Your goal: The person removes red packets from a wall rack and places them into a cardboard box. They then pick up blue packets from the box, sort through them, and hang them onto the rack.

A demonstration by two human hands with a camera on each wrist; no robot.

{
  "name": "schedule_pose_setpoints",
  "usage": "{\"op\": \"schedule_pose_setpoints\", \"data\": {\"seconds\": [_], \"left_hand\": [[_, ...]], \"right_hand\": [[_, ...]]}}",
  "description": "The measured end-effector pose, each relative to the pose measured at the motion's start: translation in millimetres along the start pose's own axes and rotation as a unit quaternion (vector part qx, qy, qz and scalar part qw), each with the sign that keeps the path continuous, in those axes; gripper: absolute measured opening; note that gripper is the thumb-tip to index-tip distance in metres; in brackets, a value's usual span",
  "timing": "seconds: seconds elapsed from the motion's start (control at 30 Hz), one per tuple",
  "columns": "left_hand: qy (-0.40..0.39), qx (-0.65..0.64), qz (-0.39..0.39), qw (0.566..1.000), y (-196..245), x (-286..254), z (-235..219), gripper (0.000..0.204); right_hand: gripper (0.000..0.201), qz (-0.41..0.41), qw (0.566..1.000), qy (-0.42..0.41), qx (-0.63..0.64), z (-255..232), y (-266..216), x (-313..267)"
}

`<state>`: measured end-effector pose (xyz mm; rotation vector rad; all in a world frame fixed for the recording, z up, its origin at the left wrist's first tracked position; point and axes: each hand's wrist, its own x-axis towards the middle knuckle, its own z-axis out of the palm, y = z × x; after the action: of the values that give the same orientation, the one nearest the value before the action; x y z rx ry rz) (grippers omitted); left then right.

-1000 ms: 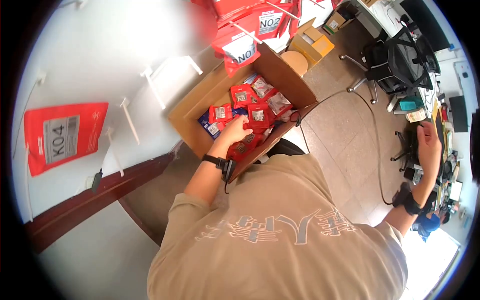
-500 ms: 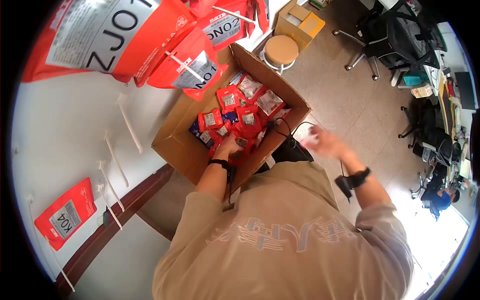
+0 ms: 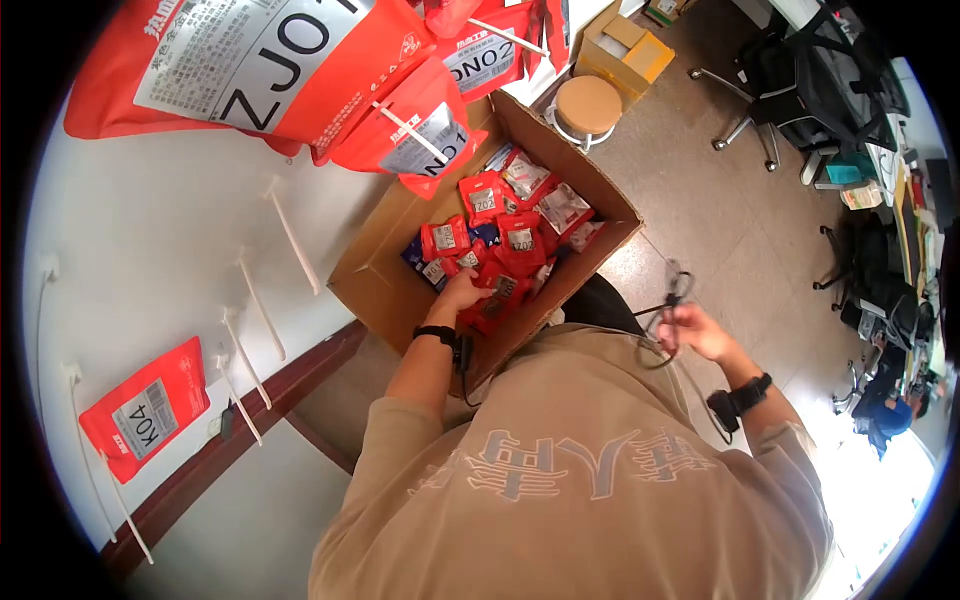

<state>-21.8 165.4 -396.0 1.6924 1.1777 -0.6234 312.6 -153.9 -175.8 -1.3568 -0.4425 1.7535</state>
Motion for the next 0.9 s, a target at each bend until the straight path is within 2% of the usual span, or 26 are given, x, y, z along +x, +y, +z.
{"op": "schedule_pose_setpoints", "data": {"seconds": [0.03,0.1,0.13,0.2,0.23,0.27,0.33,0.37,0.4,0.47,0.5,0.53,0.57,0.6,0.63,0.67,0.7,0.77,0.8,0.87,0.9], "left_hand": [[-0.001,0.004,0.005,1.0,5,1,-2,0.071],[-0.051,0.015,-0.019,0.998,19,3,-2,0.076],[-0.058,0.021,-0.014,0.998,18,9,3,0.076],[-0.03,0.084,0.015,0.996,11,34,16,0.082],[-0.039,0.09,0.018,0.995,10,43,20,0.082],[-0.048,0.079,0.02,0.995,11,53,23,0.086],[-0.062,0.076,0.022,0.995,15,73,28,0.089],[-0.013,0.115,0.041,0.992,20,80,33,0.09],[0.034,0.154,0.062,0.986,28,85,35,0.091],[0.038,0.201,0.095,0.974,47,87,36,0.092],[0.05,0.24,0.129,0.961,58,88,34,0.093],[0.044,0.244,0.134,0.959,69,91,33,0.093],[0.065,0.289,0.17,0.94,77,95,34,0.094],[0.086,0.332,0.205,0.917,83,100,37,0.094],[0.117,0.322,0.227,0.911,85,109,41,0.095],[0.112,0.324,0.229,0.911,85,123,43,0.095],[0.094,0.305,0.212,0.924,82,138,44,0.094],[0.082,0.296,0.17,0.936,87,144,40,0.087],[0.079,0.296,0.168,0.937,77,157,41,0.087],[0.006,0.206,0.12,0.971,57,169,33,0.078],[0.043,0.19,0.171,0.966,50,163,27,0.049]], "right_hand": [[0.034,-0.003,1.0,0.006,0.001,-8,6,-11],[0.031,0.043,0.983,0.165,-0.059,-26,20,-27],[0.031,0.044,0.982,0.175,-0.055,-34,32,-31],[0.029,0.093,0.909,0.379,-0.149,-55,63,-28],[0.029,0.113,0.898,0.397,-0.152,-69,85,-28],[0.029,0.12,0.896,0.403,-0.144,-78,104,-26],[0.033,0.198,0.863,0.374,-0.275,-94,129,-15],[0.035,0.224,0.84,0.346,-0.354,-95,127,-9],[0.035,0.229,0.841,0.348,-0.345,-95,124,0],[0.033,0.227,0.821,0.288,-0.437,-93,117,18],[0.033,0.232,0.822,0.291,-0.43,-89,107,28],[0.032,0.188,0.84,0.299,-0.411,-84,94,37],[0.03,0.143,0.855,0.305,-0.393,-78,79,46],[0.03,0.148,0.855,0.308,-0.39,-71,64,53],[0.026,0.085,0.885,0.292,-0.352,-64,47,61],[0.023,0.02,0.91,0.274,-0.31,-58,34,68],[0.023,0.026,0.911,0.274,-0.306,-53,24,73],[0.016,-0.06,0.936,0.257,-0.234,-46,9,83],[0.016,-0.058,0.937,0.256,-0.233,-44,5,88],[0.013,-0.147,0.927,0.238,-0.25,-39,0,95],[0.012,-0.178,0.924,0.228,-0.25,-36,-4,99]]}}
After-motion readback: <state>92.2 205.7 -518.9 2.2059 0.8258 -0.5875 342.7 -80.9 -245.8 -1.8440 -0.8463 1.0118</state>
